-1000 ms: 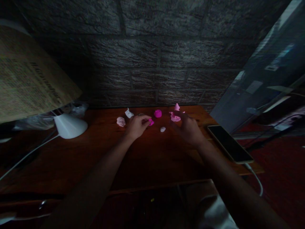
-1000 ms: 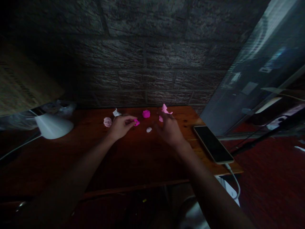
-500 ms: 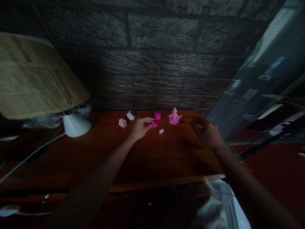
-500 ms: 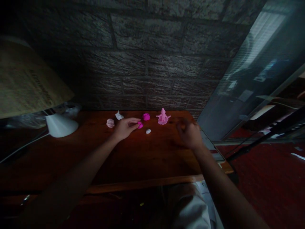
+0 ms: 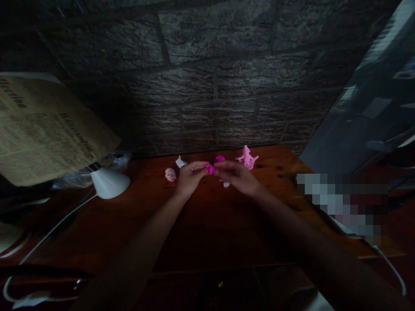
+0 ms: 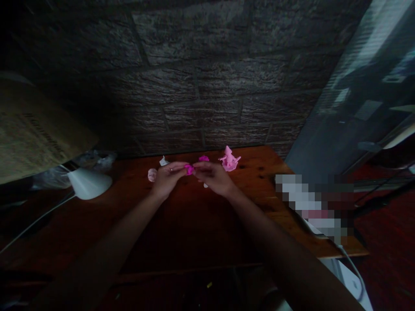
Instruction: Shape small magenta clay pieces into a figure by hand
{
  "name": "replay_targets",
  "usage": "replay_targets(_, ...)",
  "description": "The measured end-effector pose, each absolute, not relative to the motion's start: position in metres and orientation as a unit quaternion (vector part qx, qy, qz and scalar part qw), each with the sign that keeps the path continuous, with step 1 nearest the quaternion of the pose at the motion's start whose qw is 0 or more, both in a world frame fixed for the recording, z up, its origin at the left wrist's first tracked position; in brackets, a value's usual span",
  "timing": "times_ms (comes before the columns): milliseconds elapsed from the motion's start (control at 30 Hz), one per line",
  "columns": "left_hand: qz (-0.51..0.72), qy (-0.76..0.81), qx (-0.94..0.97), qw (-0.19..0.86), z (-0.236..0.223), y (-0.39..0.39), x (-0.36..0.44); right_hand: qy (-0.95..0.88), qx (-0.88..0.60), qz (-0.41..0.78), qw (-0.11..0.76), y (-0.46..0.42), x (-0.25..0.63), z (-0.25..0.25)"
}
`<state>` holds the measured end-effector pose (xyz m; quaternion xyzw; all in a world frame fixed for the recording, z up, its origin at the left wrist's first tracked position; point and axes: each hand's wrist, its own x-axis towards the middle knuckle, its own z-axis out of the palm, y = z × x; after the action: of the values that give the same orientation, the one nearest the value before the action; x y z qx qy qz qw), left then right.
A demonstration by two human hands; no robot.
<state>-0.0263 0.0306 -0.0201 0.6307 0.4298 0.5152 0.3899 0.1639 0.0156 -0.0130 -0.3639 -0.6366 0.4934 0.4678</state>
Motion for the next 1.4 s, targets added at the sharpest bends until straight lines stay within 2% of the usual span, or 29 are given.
replay_targets(133, 0.502, 0.406, 0.626, 0.437, -0.024, 0.028, -0.021, -0.601, -0.360, 0.521, 0.487, 0.017, 0.169, -0.016)
replay_targets(267, 0.500, 0.391, 0.646, 0.424, -0.024, 0.026, -0.022, -0.593, -0.374, 0.525, 0.482, 0.019, 0.165, -0.016)
replay_targets(600, 0.526, 0.398, 0.704, 0.265, -0.024, 0.024, -0.021, -0.585, -0.382, 0.529, 0.481, 0.012, 0.163, -0.013)
replay_targets(833, 0.494, 0.352, 0.758, 0.241, -0.020, 0.022, -0.020, -0.531, -0.388, 0.570, 0.493, 0.014, 0.162, -0.014)
replay_targets(1133, 0.512, 0.323, 0.789, 0.103, -0.008, 0.014, -0.023, -0.490, -0.321, 0.641, 0.496, 0.012, 0.165, -0.010)
replay_targets(1400, 0.497, 0.295, 0.815, 0.034, -0.008, 0.014, -0.026, -0.467, -0.349, 0.656, 0.479, 0.011, 0.170, -0.008)
